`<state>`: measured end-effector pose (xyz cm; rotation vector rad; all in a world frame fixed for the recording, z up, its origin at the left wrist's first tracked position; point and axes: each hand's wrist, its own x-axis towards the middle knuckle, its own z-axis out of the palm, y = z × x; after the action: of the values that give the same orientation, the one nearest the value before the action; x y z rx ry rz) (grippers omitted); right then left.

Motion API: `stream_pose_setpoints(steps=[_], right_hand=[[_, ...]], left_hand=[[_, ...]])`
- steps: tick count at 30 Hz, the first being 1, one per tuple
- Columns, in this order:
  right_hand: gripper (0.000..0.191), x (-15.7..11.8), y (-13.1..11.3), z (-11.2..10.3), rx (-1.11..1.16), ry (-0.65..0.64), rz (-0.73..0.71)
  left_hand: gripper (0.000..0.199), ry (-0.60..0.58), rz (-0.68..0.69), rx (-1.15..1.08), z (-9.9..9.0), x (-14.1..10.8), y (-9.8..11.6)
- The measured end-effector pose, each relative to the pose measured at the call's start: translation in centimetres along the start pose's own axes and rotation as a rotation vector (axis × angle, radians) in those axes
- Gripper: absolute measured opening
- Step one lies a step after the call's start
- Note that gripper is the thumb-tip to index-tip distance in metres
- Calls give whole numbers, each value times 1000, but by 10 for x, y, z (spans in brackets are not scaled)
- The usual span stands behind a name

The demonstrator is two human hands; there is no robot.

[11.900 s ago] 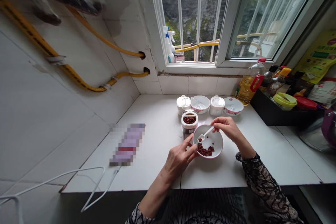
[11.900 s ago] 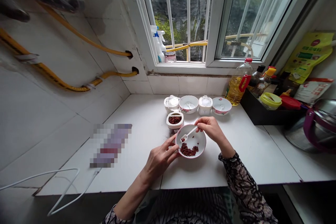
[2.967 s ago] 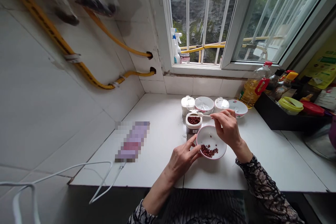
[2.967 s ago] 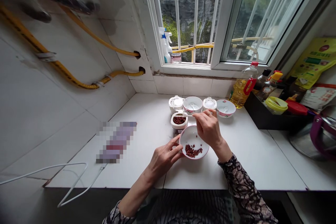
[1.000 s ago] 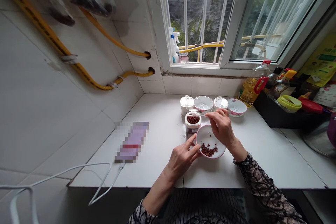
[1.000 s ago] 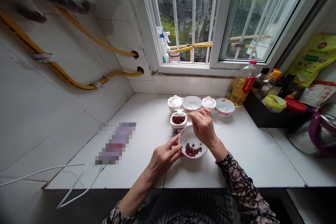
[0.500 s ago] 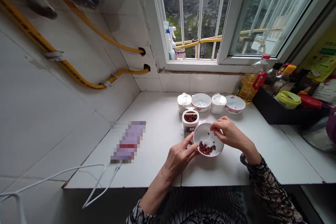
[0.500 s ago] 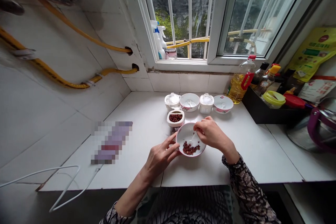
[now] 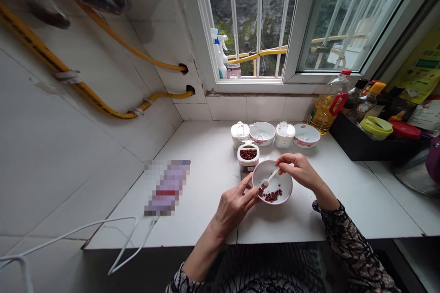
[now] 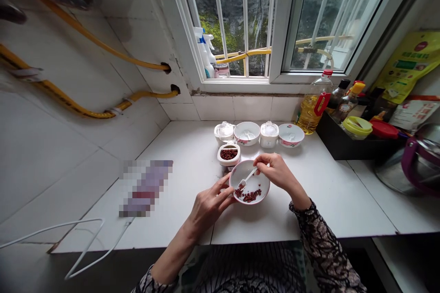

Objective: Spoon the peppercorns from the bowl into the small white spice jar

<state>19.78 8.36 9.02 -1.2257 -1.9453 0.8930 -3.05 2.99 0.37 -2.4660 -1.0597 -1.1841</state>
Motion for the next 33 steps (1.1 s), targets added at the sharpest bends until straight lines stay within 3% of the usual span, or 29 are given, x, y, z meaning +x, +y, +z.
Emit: stream_pose_setpoints(steps=[14, 18, 23, 27, 30, 33], right_hand=[[16, 7, 12, -1, 368, 41, 145], [18, 14, 15, 1, 386, 128, 133], [21, 28, 12, 9, 257, 356, -53], [14, 36, 2, 18, -107, 484, -315], [19, 37, -2, 25, -378, 475, -509], [22, 36, -4, 28, -502, 447, -630]], left_hand=[[20, 18, 4, 10, -1, 3, 2], [18, 28, 8, 20, 0, 1, 0], [18, 2, 9, 29, 2, 0, -1], [17, 5, 10, 30, 3, 0, -1], [16, 15, 2, 23, 3, 0, 0], [15, 21, 2, 12, 4, 0, 0]])
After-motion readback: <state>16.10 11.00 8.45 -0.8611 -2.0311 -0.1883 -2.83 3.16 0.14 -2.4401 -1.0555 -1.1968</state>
